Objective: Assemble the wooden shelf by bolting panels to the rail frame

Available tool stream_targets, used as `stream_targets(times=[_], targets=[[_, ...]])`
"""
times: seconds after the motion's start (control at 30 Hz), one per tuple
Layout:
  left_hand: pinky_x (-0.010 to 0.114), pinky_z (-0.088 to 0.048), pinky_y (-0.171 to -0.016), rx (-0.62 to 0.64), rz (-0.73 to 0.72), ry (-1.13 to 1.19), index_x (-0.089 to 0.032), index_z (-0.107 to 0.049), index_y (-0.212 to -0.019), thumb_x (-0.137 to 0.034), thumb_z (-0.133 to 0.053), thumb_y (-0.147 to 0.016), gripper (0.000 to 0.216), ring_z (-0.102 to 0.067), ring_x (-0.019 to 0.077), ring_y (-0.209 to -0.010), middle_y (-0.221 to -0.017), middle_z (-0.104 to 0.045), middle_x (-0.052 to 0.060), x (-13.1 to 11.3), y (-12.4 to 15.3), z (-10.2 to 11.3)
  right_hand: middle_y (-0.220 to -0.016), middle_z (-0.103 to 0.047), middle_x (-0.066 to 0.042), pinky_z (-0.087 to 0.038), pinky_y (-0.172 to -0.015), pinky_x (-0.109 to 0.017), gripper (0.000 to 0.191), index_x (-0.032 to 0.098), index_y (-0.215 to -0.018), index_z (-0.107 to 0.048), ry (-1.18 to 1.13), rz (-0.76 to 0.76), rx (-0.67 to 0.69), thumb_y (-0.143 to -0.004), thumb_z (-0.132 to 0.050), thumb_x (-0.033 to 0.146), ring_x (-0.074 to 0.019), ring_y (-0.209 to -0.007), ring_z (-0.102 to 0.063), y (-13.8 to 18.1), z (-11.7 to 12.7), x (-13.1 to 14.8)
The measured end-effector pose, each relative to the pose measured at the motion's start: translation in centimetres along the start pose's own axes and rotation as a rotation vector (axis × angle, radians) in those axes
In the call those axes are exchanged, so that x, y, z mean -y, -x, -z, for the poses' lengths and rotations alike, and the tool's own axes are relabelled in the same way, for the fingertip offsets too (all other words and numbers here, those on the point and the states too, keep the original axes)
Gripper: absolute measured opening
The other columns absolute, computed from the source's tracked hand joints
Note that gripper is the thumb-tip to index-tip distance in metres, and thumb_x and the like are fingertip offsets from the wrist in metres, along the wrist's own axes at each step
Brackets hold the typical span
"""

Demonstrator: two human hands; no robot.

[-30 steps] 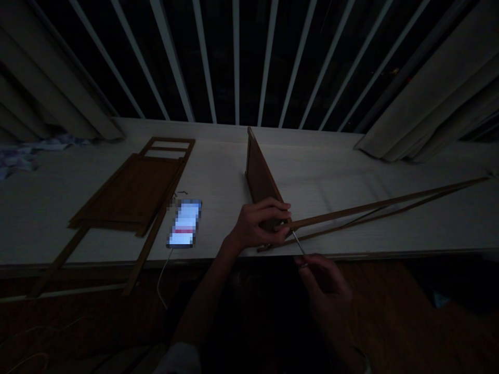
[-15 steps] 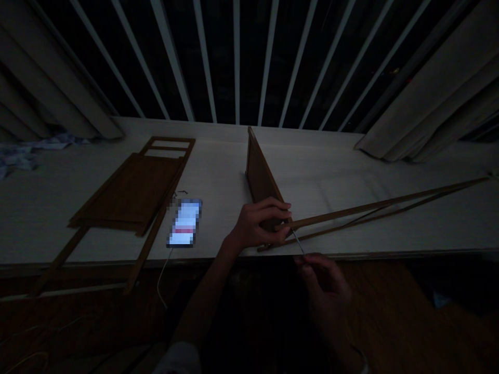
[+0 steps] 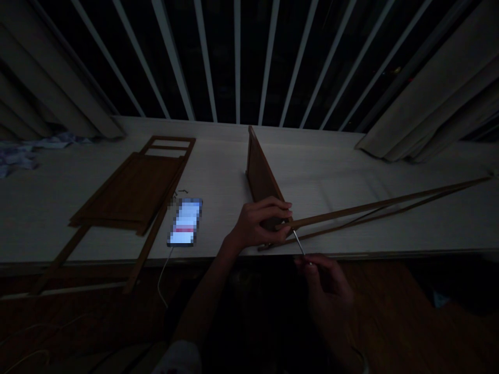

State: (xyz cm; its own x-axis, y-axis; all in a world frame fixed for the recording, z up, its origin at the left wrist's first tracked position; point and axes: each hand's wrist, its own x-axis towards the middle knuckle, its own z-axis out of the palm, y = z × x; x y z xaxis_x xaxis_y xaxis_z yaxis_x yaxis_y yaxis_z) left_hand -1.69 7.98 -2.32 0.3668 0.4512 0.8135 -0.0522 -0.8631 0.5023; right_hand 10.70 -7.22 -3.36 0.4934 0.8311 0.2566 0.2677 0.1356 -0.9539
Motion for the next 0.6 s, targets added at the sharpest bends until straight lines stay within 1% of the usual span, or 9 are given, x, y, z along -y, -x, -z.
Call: stream_targets(times=[0.3,0.6], targets=[[0.024,-0.054,-0.074,0.002,0.002,0.018,-0.014,-0.063,-0.089,-0.018,-0.067,-0.064,0.025,-0.064,0.0138,-0.089,-0.097,-0.065,0.009,0.2,0.2,-0.1,-0.072,-0.064,0.002,-0.049,-0.058,-0.020,0.002,0.022,-0.085,-0.055,-0.067,-0.004,0.001,-0.083,-0.056,0.022,-0.0085,-0.061,-0.060,-0.2,-0.4,0.5],[0.024,-0.054,-0.074,0.003,0.000,0.017,-0.013,-0.063,-0.089,-0.017,-0.067,-0.064,0.026,-0.064,0.0140,-0.089,-0.096,-0.064,0.008,0.1,0.1,0.0,-0.068,-0.063,0.003,-0.049,-0.053,-0.022,0.012,0.022,-0.091,-0.050,-0.180,0.036,-0.037,-0.082,-0.057,0.018,-0.0103,-0.058,-0.061,-0.4,-0.9,1.4]])
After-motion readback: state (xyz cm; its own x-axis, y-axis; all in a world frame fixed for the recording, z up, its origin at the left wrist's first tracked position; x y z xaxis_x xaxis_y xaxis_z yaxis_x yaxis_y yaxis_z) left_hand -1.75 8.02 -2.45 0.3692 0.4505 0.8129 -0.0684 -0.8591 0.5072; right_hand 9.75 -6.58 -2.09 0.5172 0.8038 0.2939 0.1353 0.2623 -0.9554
